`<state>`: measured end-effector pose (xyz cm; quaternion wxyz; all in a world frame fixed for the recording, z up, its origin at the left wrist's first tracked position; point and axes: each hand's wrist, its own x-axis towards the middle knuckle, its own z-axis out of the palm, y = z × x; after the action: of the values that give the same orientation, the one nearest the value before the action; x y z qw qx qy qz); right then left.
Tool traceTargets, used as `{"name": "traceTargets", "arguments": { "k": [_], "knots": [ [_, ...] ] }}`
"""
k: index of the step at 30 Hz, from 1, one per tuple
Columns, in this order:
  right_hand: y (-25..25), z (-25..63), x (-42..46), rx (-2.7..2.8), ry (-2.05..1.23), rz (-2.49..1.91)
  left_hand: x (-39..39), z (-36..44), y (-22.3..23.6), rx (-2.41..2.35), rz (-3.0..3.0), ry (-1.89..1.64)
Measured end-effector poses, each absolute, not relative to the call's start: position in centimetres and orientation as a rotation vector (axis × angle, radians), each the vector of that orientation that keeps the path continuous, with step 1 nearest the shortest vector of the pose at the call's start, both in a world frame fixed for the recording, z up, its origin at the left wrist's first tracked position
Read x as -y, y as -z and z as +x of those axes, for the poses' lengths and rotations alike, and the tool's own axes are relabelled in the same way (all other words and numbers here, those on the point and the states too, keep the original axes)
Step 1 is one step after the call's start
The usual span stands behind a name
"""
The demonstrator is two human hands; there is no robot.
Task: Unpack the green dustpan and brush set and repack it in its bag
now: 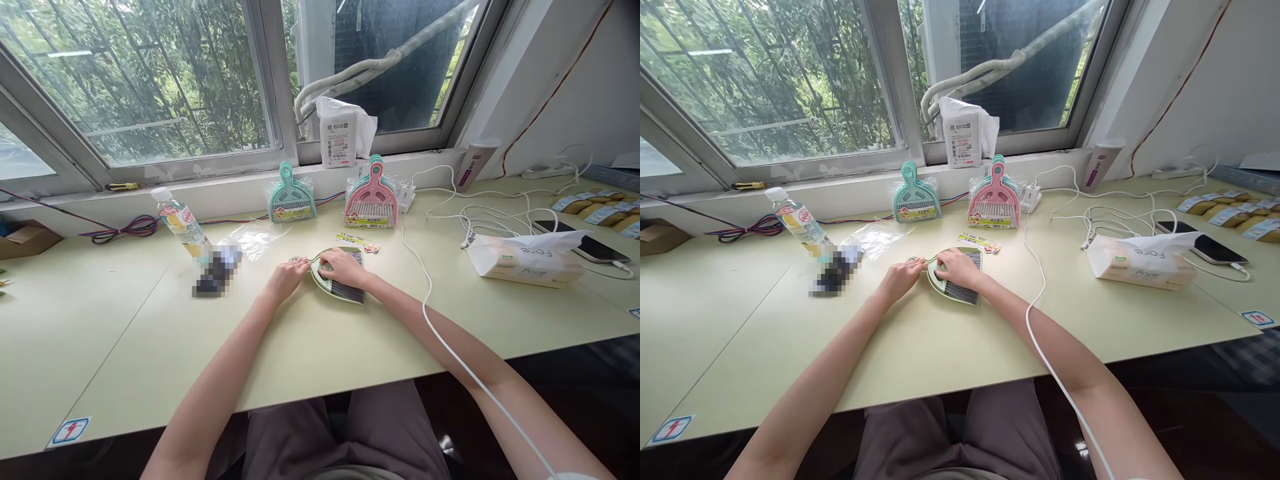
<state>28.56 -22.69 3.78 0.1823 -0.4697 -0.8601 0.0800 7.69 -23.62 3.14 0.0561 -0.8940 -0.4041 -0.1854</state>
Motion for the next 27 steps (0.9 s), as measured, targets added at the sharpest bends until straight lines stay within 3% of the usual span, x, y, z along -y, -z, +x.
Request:
{"name": "traceTargets", "arguments": {
  "k": [11,19,23,27],
  "knots": [
    [-3.5,28.7,22.6,2.416,-0.265,-1.316,23.7,7.9,-3.2,1.212,-2.662,0.38],
    [-3.7,29.0,22.4,2.374,-0.287,-1.326,23.7,7.4,-2.5,1.144,-2.632,0.622],
    [-4.5,29.1,22.5,2.206,-0.364,-1.361,24.1,7.8,-3.2,1.212,-2.514,0.943],
    [-5.2,28.8,22.5,1.909,-0.466,-1.386,24.8,9.3,-3.9,1.508,-2.527,1.618]
  ]
}}
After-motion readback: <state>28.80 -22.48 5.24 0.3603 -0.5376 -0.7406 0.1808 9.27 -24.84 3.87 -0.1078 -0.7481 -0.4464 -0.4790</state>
